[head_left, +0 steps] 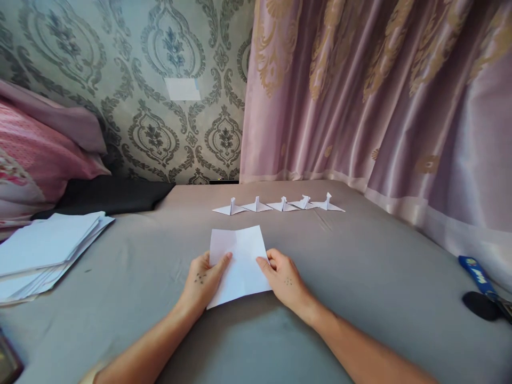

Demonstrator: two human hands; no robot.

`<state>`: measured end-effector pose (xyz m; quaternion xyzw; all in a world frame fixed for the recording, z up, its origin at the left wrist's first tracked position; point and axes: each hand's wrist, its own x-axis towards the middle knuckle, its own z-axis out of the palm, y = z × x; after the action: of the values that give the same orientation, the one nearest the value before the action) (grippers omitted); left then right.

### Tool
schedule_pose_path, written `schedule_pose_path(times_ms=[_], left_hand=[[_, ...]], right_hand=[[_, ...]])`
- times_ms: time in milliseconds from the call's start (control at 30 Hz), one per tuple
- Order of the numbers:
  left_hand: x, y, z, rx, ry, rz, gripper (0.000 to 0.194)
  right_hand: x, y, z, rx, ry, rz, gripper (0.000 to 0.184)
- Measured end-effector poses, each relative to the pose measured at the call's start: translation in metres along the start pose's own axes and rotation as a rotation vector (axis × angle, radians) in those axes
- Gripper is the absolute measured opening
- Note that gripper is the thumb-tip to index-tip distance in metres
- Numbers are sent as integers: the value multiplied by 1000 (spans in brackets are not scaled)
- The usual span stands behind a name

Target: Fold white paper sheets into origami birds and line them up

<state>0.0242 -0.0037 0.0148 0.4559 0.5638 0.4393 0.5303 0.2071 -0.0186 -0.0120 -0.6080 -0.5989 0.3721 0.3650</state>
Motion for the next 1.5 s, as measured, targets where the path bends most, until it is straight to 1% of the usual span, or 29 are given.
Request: schedule_pose_path(times_ms=[67, 133, 200, 300, 367, 433, 500, 533, 567, 600, 633, 667, 700, 733, 800, 833, 900, 967, 1033, 1100, 1167, 1233, 1333, 1433, 1500], left_hand=[[3, -1, -5, 101, -9, 62, 32], [6, -4, -9, 213, -21, 94, 36], [9, -6, -12, 332, 0, 120, 37], [14, -7, -18, 484, 35, 163, 35], [18, -7, -22, 546, 48, 183, 30], [22, -8, -25, 592, 107, 205, 25], [26, -12, -27, 647, 193, 264, 25], [27, -14, -27, 680, 224, 325, 26], [28, -17, -26, 718, 241, 414, 27], [29, -20, -24, 763, 232, 522, 28], [29, -24, -20, 813, 194, 644, 30], [29, -27, -16, 867, 133, 761, 32], [28, -31, -12, 929, 37, 852, 35], [27, -36, -7, 984, -57, 912, 39], [24, -43, -1, 1104, -196, 882, 47], [22, -46, 0, 1158, -256, 847, 51], [21, -50, -1, 1237, -296, 767, 58], [23, -51, -6, 1284, -263, 700, 65], [29, -51, -13, 1309, -199, 637, 67], [36, -50, -21, 1320, -125, 577, 63], [43, -48, -27, 1315, -25, 540, 55], [47, -44, -32, 1280, 59, 550, 45], [46, -38, -34, 1158, 102, 616, 33], [39, -38, -29, 1050, 88, 634, 30], [34, -38, -24, 998, 49, 613, 38]], right_hand=[[-2, -3, 0, -133, 21, 2, 32], [-4, -6, 0, -296, 36, 10, 30], [-5, -8, 0, -449, 35, 20, 29], [-5, -7, -2, -629, 26, 23, 25], [-5, -4, -6, -737, 25, 23, 25], [-5, -2, -11, -831, 46, 44, 26], [-3, 0, -16, -902, 126, 39, 31], [-2, 0, -18, -926, 182, 0, 35], [-2, -1, -19, -937, 228, -67, 38], [-1, -1, -20, -921, 243, -156, 39], [-1, -2, -19, -880, 219, -253, 41], [-1, -3, -17, -819, 153, -344, 43], [-2, -3, -14, -748, 56, -421, 45], [-3, -4, -10, -682, -52, -475, 48], [-6, -3, -4, -598, -255, -513, 52], [-6, -3, -3, -584, -325, -503, 53], [-5, 1, -4, -596, -388, -452, 54], [0, 6, -11, -655, -355, -373, 55], [7, 14, -21, -739, -267, -276, 59], [15, 21, -31, -803, -167, -186, 61], [20, 27, -38, -845, -71, -129, 60], [22, 29, -41, -866, 22, -120, 57], [21, 26, -39, -807, 107, -187, 44], [16, 18, -32, -701, 96, -229, 36], [12, 13, -28, -669, 68, -235, 35]])
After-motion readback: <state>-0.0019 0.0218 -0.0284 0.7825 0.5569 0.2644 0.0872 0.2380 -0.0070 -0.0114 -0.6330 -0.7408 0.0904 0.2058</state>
